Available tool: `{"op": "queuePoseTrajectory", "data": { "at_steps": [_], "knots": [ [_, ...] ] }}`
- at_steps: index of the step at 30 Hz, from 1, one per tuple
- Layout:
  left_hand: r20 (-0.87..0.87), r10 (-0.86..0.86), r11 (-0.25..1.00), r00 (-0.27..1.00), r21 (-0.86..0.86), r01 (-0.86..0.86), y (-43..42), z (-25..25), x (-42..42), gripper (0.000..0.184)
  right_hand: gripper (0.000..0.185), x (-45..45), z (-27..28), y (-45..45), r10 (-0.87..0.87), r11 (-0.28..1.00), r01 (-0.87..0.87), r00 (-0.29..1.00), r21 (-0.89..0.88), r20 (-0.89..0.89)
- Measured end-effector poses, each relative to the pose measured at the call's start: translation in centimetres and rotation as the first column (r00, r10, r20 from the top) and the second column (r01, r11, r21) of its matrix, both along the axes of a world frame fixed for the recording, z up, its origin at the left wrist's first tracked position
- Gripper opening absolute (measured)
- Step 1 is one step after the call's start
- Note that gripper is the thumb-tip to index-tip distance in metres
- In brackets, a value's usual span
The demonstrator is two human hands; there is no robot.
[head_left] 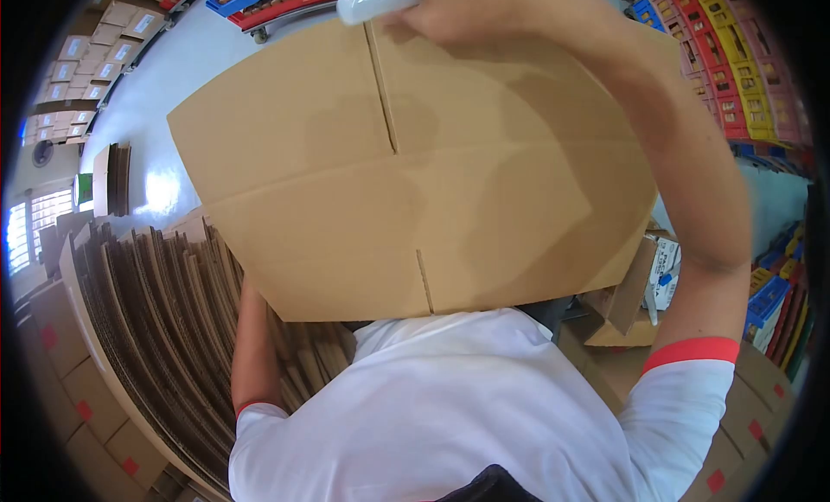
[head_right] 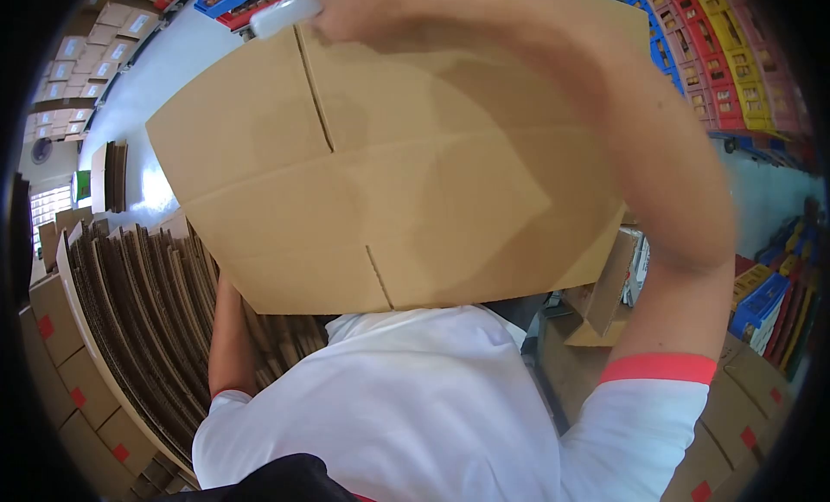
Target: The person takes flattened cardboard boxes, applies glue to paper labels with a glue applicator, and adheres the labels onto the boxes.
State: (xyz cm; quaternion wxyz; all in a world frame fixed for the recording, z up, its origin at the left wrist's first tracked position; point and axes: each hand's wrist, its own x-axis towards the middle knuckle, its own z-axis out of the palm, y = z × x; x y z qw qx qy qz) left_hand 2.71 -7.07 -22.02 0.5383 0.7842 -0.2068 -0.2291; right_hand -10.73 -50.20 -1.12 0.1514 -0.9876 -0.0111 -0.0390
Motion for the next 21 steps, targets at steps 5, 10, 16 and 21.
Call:
{"op": "queuePoseTrajectory", "data": {
  "at_steps": [5,10,16,21],
  "knots": [
    [0.015,-0.016,1.0,1.0,0.023,0.016,0.1,-0.2,0.0,0.045,0.029,1.0,-0.8,-0.3,0.148,0.984,-0.105,0.929,-0.141,0.34],
    [0.027,-0.047,0.996,0.999,0.074,0.045,0.2,-0.7,0.2,0.046,0.047,0.1,3.7,0.4,0.053,0.982,-0.041,0.997,0.187,-0.062],
    [0.064,-0.205,0.888,0.977,0.431,0.158,1.3,-2.5,1.9,0.048,0.035,-3.7,5.0,-6.1,-0.192,0.942,0.135,0.968,0.308,0.161],
    [0.263,-0.062,0.998,0.963,0.019,0.059,-3.5,-0.1,-0.2,0.081,0.03,-8.6,7.8,-11.3,-0.32,0.946,0.216,0.741,0.241,0.591]
  ]
}}
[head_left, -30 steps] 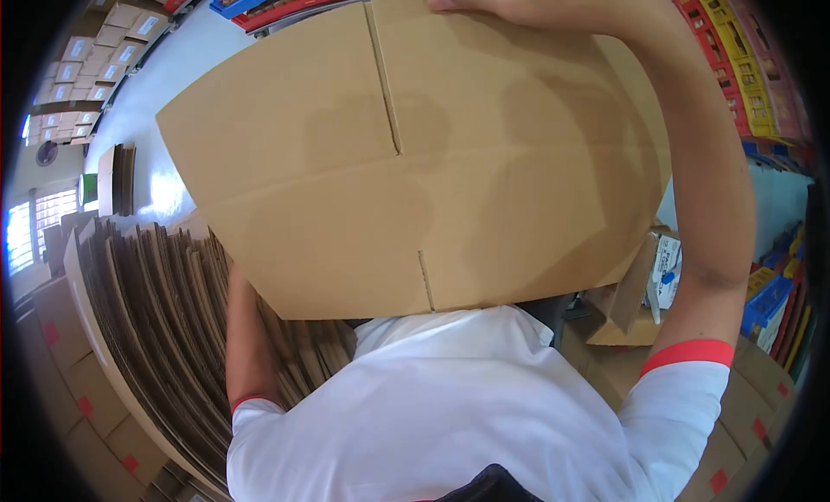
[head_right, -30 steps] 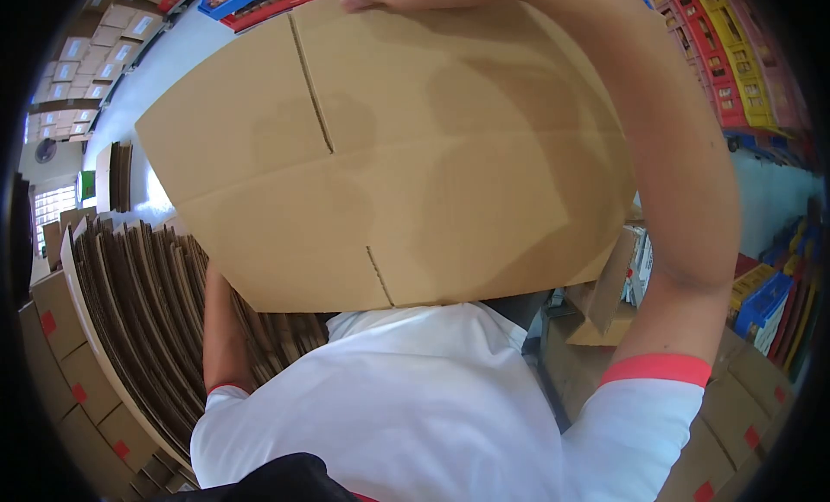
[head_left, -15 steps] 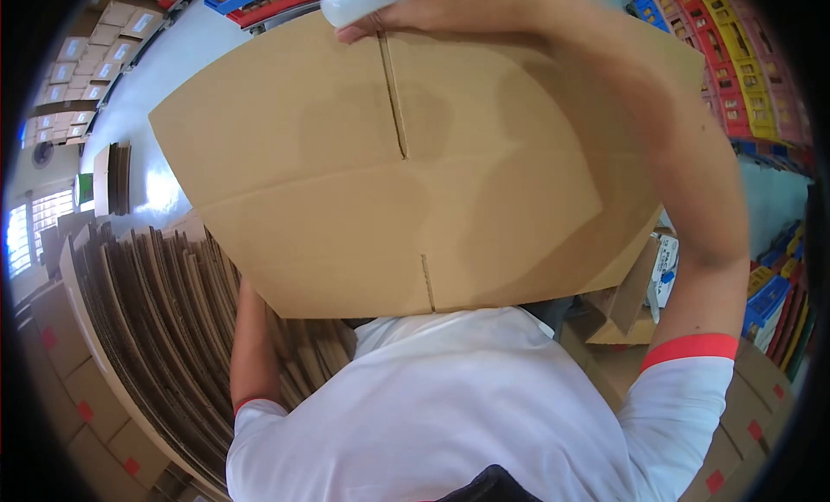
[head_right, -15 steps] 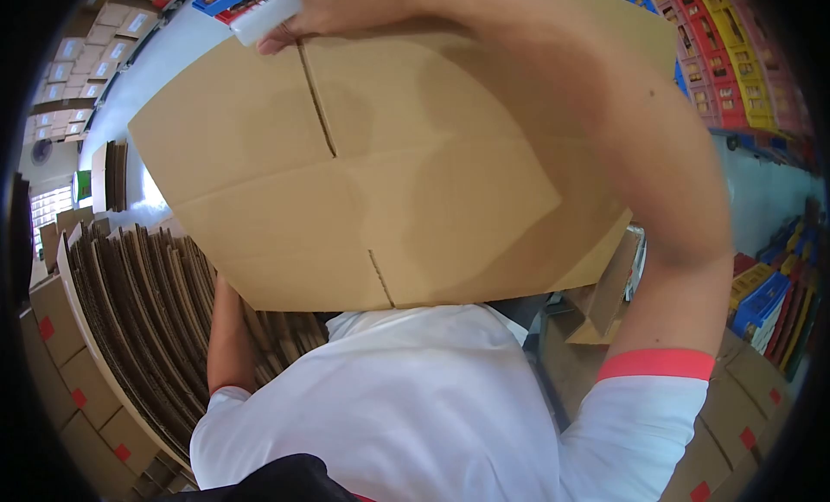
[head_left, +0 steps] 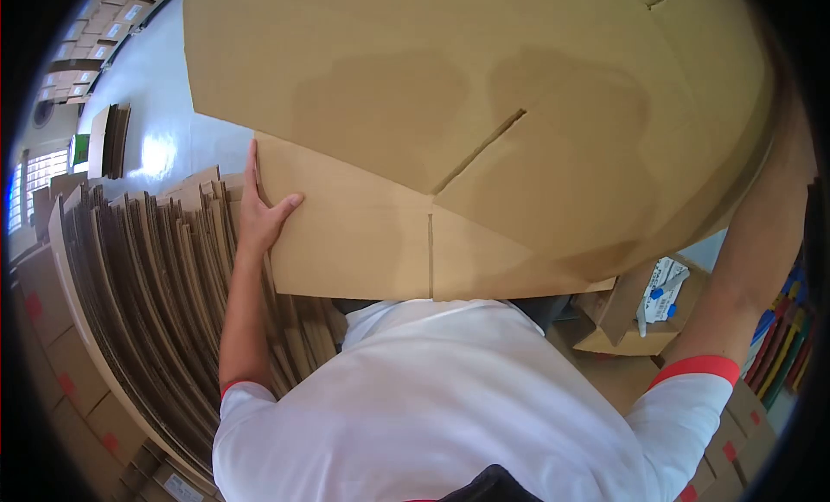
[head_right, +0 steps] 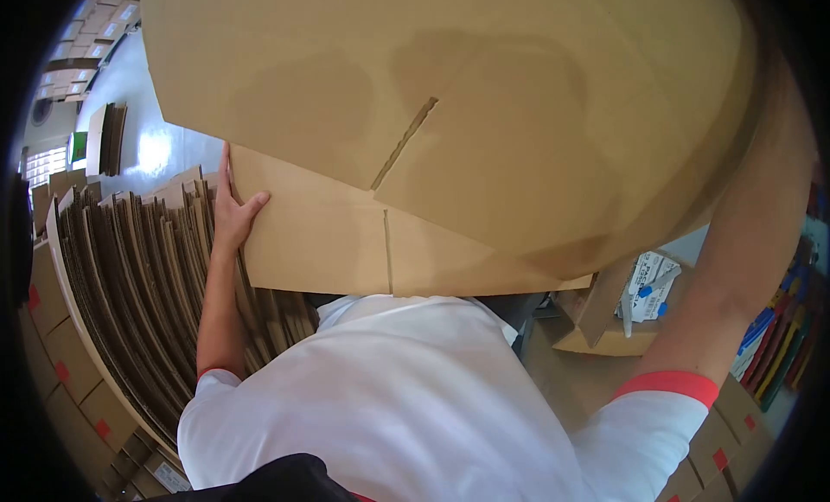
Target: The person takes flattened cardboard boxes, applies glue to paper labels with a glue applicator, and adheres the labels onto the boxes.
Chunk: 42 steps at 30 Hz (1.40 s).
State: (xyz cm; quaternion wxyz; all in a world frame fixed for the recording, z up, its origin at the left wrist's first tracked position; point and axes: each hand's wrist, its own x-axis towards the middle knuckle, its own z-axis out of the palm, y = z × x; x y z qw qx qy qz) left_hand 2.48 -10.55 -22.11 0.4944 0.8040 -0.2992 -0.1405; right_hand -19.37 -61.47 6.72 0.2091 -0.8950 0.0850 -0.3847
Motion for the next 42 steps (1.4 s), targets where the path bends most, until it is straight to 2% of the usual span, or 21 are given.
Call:
{"op": "queuePoseTrajectory", "data": {
  "at_steps": [6,8,11,12,15,17,18,20,22,24,25,26,28,30,31,33,34,37,39,40,42],
  "knots": [
    [-0.111,0.006,0.98,0.994,0.196,0.016,0.4,0.0,0.9,0.089,0.028,-0.2,0.3,1.6,0.124,0.991,-0.131,0.963,-0.015,-0.238],
    [0.237,0.021,0.955,0.971,0.284,-0.09,-0.4,1.4,-0.3,0.08,0.027,0.4,-0.8,3.2,0.149,0.987,-0.16,0.922,-0.001,-0.358],
    [0.507,-0.051,0.88,0.86,0.431,-0.202,0.0,1.9,-0.5,0.066,0.026,1.8,-2.0,4.9,0.193,0.977,-0.213,0.838,0.019,-0.51],
    [0.511,-0.047,0.881,0.858,0.426,-0.206,-0.2,2.6,-0.7,0.066,0.026,2.6,-2.3,5.2,0.206,0.973,-0.231,0.809,0.025,-0.551],
    [0.339,0.086,0.836,0.937,0.487,-0.253,0.3,3.9,-0.2,0.051,0.026,4.7,-3.0,6.4,0.243,0.962,-0.266,0.736,0.06,-0.632],
    [-0.018,0.182,0.915,0.983,0.37,-0.163,3.0,2.2,2.6,0.039,0.026,6.4,-3.1,6.7,0.26,0.957,-0.279,0.688,0.084,-0.677],
    [-0.018,0.191,0.912,0.981,0.374,-0.17,2.8,2.6,2.3,0.039,0.026,7.4,-3.2,6.8,0.267,0.955,-0.28,0.666,0.098,-0.697],
    [-0.344,0.4,0.916,0.85,0.173,-0.361,1.5,3.6,1.8,0.031,0.026,9.4,-3.9,6.5,0.274,0.954,-0.275,0.622,0.123,-0.733],
    [-0.398,0.377,0.926,0.836,0.131,-0.355,2.0,2.9,3.4,0.029,0.026,11.7,-5.4,5.9,0.276,0.954,-0.263,0.577,0.146,-0.769],
    [-0.551,0.243,0.966,0.798,0.209,-0.15,1.8,3.9,4.1,0.026,0.026,13.3,-8.4,5.0,0.284,0.95,-0.272,0.559,0.152,-0.779],
    [-0.552,0.248,0.965,0.796,0.209,-0.156,1.9,3.7,4.4,0.026,0.026,14.3,-11.1,3.8,0.37,0.919,-0.324,0.506,0.226,-0.779],
    [-0.507,0.13,0.991,0.852,0.078,-0.104,2.0,3.3,4.6,0.027,0.028,14.8,-13.5,3.1,0.454,0.878,-0.37,0.445,0.304,-0.772],
    [-0.44,0.014,0.998,0.898,-0.05,-0.041,1.4,3.7,4.1,0.028,0.03,14.6,-15.1,4.2,0.47,0.871,-0.381,0.462,0.31,-0.753],
    [-0.533,0.146,0.91,0.834,-0.259,-0.325,0.5,4.7,2.2,0.027,0.03,13.6,-15.3,6.1,0.502,0.863,-0.282,0.575,0.42,-0.646],
    [-0.535,0.145,0.909,0.832,-0.26,-0.325,0.9,4.7,1.7,0.027,0.031,13.5,-15.1,6.6,0.538,0.841,-0.367,0.641,0.398,-0.547],
    [-0.681,0.032,0.806,0.731,-0.416,-0.422,1.4,4.1,0.8,0.025,0.032,12.8,-11.8,7.6,0.494,0.868,-0.273,0.574,0.416,-0.654],
    [-0.685,0.028,0.807,0.728,-0.414,-0.421,1.4,3.7,0.8,0.025,0.033,12.5,-9.8,8.3,0.45,0.89,-0.178,0.495,0.42,-0.744],
    [-0.704,0.121,0.813,0.7,-0.335,-0.477,2.6,1.2,1.7,0.022,0.035,12.0,-7.2,9.2,0.371,0.927,-0.133,0.464,0.351,-0.804],
    [-0.442,0.177,0.983,0.879,0.119,-0.139,5.5,-2.2,3.9,0.029,0.036,11.7,-5.5,10.0,0.356,0.933,-0.12,0.426,0.338,-0.832],
    [-0.369,0.143,0.978,0.919,0.194,-0.074,5.9,-2.9,3.4,0.03,0.036,11.5,-5.0,10.0,0.34,0.94,-0.106,0.394,0.325,-0.854],
    [-0.41,0.12,0.99,0.904,0.115,-0.079,6.7,-3.9,1.5,0.032,0.036,11.0,-5.4,9.9,0.34,0.94,-0.155,0.455,0.303,-0.823]
  ]
}}
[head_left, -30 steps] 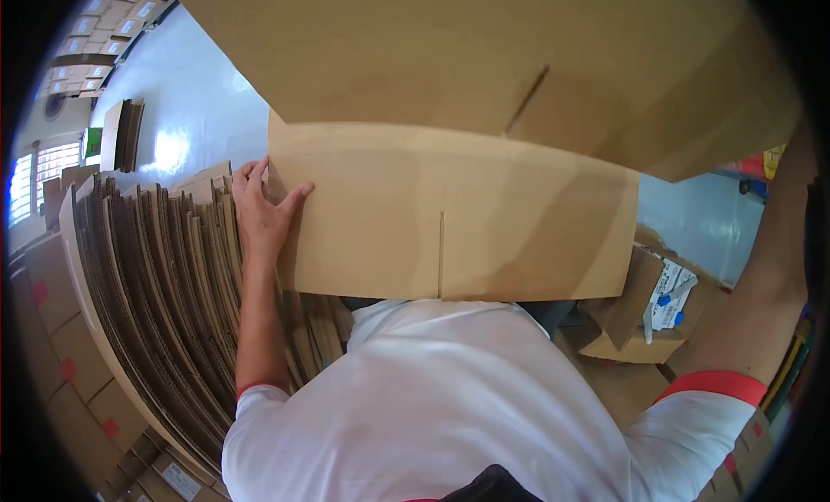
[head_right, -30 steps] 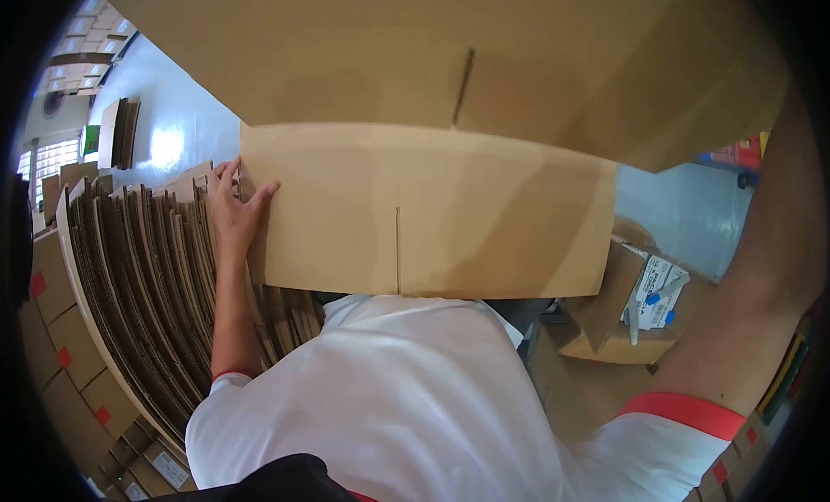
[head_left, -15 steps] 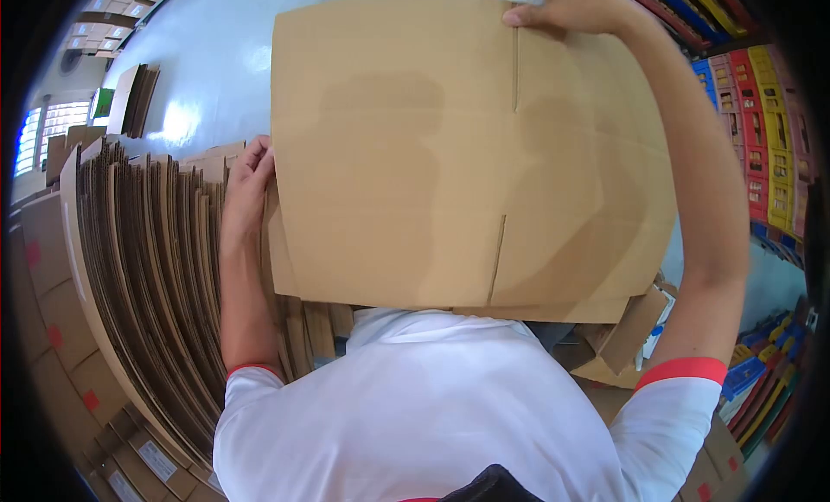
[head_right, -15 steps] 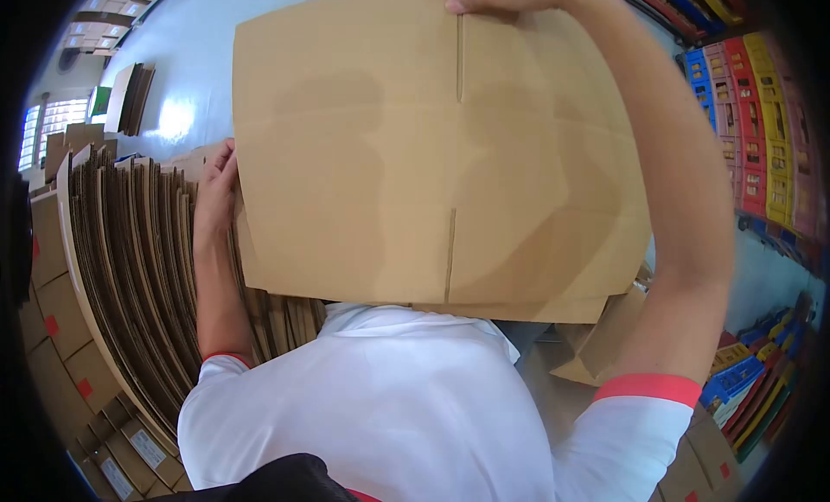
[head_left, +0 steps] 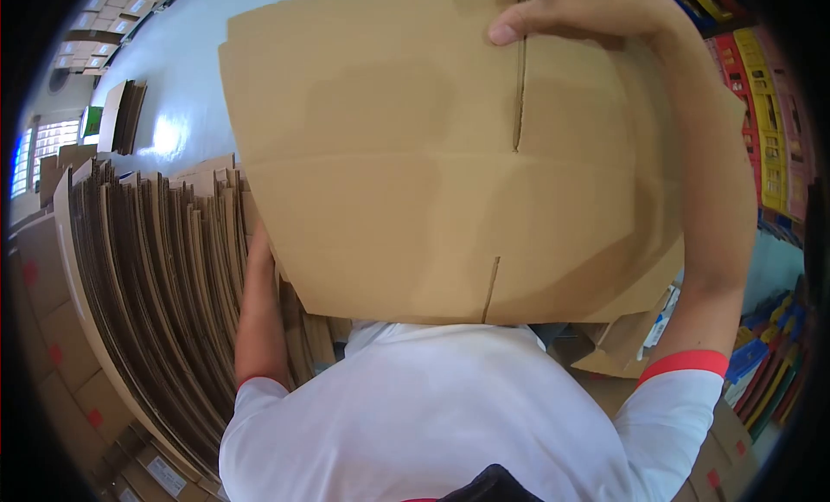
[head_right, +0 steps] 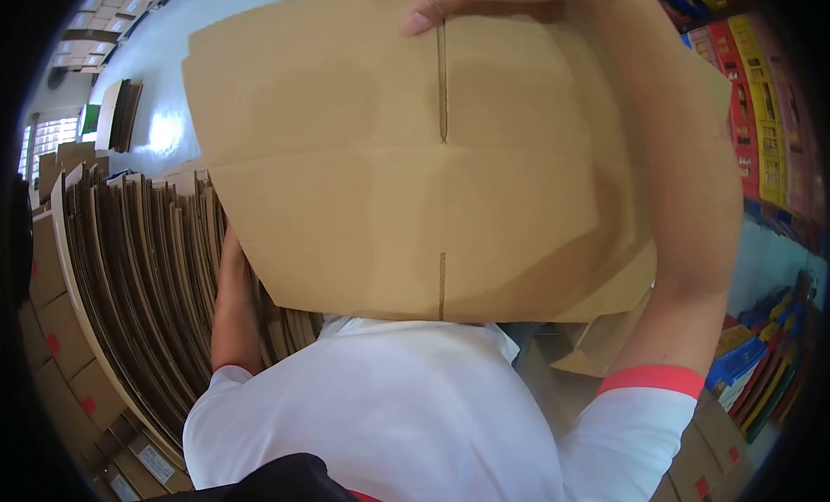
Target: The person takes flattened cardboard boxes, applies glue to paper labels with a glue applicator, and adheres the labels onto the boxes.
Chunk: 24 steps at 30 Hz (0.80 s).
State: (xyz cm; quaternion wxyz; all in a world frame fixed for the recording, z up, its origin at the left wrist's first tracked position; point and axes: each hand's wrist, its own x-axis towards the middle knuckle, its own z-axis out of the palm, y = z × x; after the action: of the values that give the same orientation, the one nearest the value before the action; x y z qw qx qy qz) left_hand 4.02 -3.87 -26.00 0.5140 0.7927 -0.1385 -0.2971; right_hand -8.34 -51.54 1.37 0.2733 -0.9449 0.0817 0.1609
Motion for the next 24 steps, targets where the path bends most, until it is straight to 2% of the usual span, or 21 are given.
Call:
{"op": "queuePoseTrajectory", "data": {
  "at_steps": [1,3,6,8,13,17,19,20,22,24],
  "knots": [
    [-0.012,0.002,1.0,1.0,-0.027,-0.003,0.0,0.0,-0.5,0.033,0.036,-0.2,0.0,0.2,0.034,0.999,-0.032,0.996,-0.017,0.085],
    [-0.006,0.0,0.999,1.0,-0.047,0.0,-0.3,0.1,-1.0,0.035,0.037,-0.7,2.5,1.1,-0.01,1.0,0.013,0.997,-0.028,0.077],
    [0.061,-0.026,1.0,0.998,-0.013,0.027,-0.5,0.0,-1.0,0.038,0.037,-3.5,3.6,1.5,0.096,0.995,-0.09,0.943,-0.032,0.318],
    [0.128,-0.046,0.999,0.991,0.013,0.045,-1.0,-0.1,-1.0,0.04,0.038,-5.4,3.8,0.8,0.124,0.992,-0.106,0.902,-0.065,0.414],
    [0.335,-0.018,0.998,0.942,-0.051,0.037,-5.5,2.8,-1.7,0.046,0.04,-11.6,4.2,-3.4,-0.043,0.982,0.134,0.843,-0.131,0.536],
    [0.334,-0.022,0.998,0.942,-0.042,0.038,-6.2,4.5,-0.7,0.041,0.042,-14.9,4.4,-5.1,-0.135,0.952,0.268,0.802,-0.148,0.582],
    [0.554,-0.079,0.955,0.829,0.28,-0.096,-6.0,5.4,1.0,0.036,0.043,-15.1,4.4,-5.2,-0.138,0.947,0.28,0.793,-0.154,0.593],
    [0.558,-0.084,0.956,0.825,0.28,-0.092,-6.6,6.0,0.7,0.036,0.044,-14.8,4.4,-5.2,-0.131,0.947,0.277,0.792,-0.16,0.596],
    [0.416,-0.119,0.956,0.902,0.293,-0.009,-8.6,6.9,-0.4,0.035,0.045,-13.6,4.5,-4.8,-0.093,0.953,0.246,0.791,-0.176,0.604],
    [0.414,-0.182,0.943,0.892,0.33,0.039,-8.3,5.2,-0.9,0.038,0.046,-11.2,4.4,-4.4,-0.049,0.962,0.201,0.795,-0.185,0.605]
  ]
}}
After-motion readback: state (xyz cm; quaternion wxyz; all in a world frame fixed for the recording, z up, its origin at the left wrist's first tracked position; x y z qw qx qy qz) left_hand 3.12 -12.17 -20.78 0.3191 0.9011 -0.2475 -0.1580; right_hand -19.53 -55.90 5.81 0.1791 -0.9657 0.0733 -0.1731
